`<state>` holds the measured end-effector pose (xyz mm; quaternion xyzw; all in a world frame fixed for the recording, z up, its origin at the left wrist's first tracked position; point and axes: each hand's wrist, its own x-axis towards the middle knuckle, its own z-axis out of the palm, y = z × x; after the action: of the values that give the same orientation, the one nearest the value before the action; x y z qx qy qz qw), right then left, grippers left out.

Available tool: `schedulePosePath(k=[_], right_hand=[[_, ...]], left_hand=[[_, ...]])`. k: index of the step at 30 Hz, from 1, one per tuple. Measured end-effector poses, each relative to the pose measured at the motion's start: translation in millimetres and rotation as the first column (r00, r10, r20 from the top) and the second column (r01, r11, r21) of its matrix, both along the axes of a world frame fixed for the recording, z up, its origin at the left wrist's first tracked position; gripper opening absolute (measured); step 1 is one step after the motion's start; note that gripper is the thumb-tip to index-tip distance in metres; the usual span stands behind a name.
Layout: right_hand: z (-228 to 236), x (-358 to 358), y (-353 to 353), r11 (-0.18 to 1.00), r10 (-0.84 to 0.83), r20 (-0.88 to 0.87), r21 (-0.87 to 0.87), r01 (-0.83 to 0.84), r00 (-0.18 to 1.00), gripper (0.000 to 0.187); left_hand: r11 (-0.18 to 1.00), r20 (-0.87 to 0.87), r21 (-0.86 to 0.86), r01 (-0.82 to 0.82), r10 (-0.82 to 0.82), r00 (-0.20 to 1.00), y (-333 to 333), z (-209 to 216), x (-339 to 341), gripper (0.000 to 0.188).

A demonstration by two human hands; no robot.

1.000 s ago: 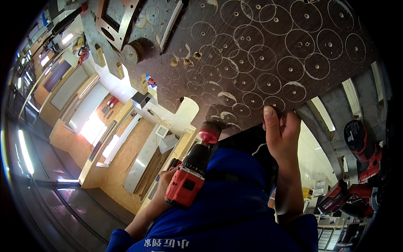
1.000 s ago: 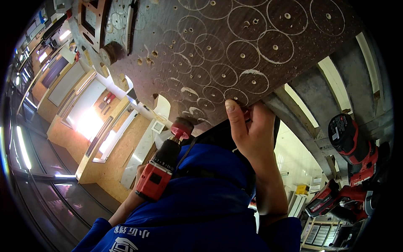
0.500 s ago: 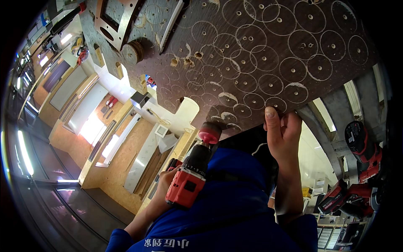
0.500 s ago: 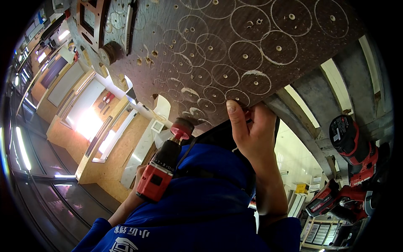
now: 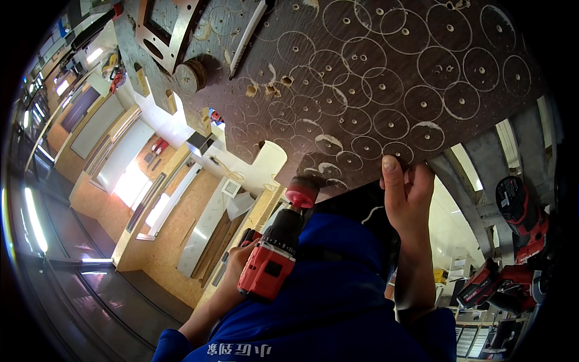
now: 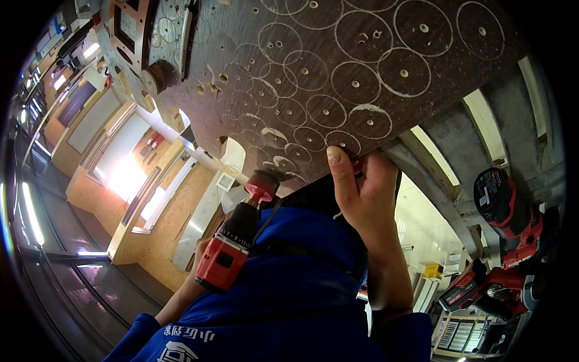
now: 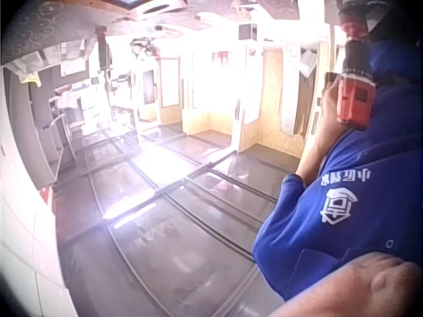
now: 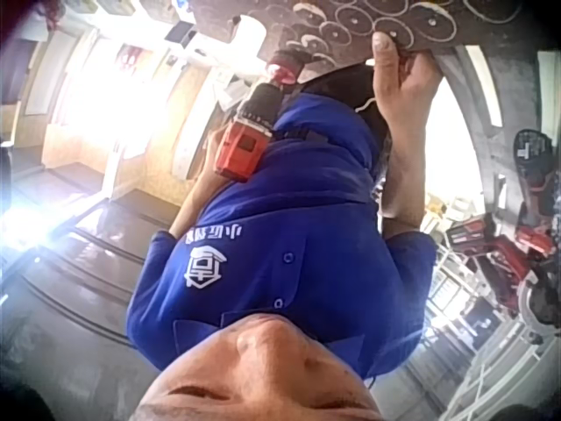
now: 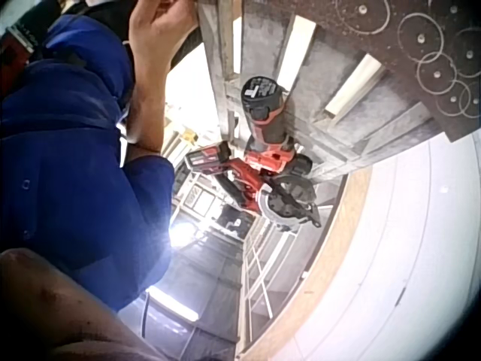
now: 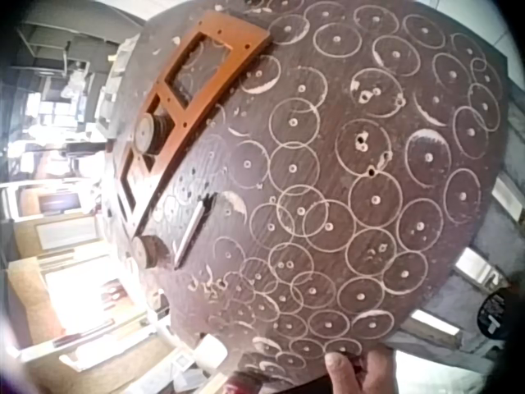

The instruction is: The person uses a red cordless drill to create holes in a large, patterned board resting on a workbench. The person positions the drill at various marked spots on the board and drills through the material, occasionally adjusting the board's position.

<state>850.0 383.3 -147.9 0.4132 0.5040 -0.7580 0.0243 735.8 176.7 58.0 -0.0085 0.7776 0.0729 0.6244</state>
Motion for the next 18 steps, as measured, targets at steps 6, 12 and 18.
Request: schedulePosePath(k=[6, 12, 18], right_hand=[[2.1, -3.4, 0.8, 0.997, -0.070, 0.020, -0.029, 0.071, 0.997, 0.022], [1.9, -2.2, 1.5, 0.998, -0.050, 0.032, -0.043, 0.052, 0.998, 0.022], [1.7, -1.8, 2.0, 0.998, -0.038, 0.034, -0.052, 0.039, 0.999, 0.022]], left_hand=[[1.000, 0.001, -0.009, -0.016, 0.016, 1.000, 9.0, -0.5, -3.9, 0.026], [0.996, -0.083, 0.059, -0.059, 0.064, 0.995, 4.9, -2.8, -0.1, 0.019], [0.999, -0.019, 0.029, -0.024, 0.024, 1.000, 2.3, -0.7, -1.3, 0.026]])
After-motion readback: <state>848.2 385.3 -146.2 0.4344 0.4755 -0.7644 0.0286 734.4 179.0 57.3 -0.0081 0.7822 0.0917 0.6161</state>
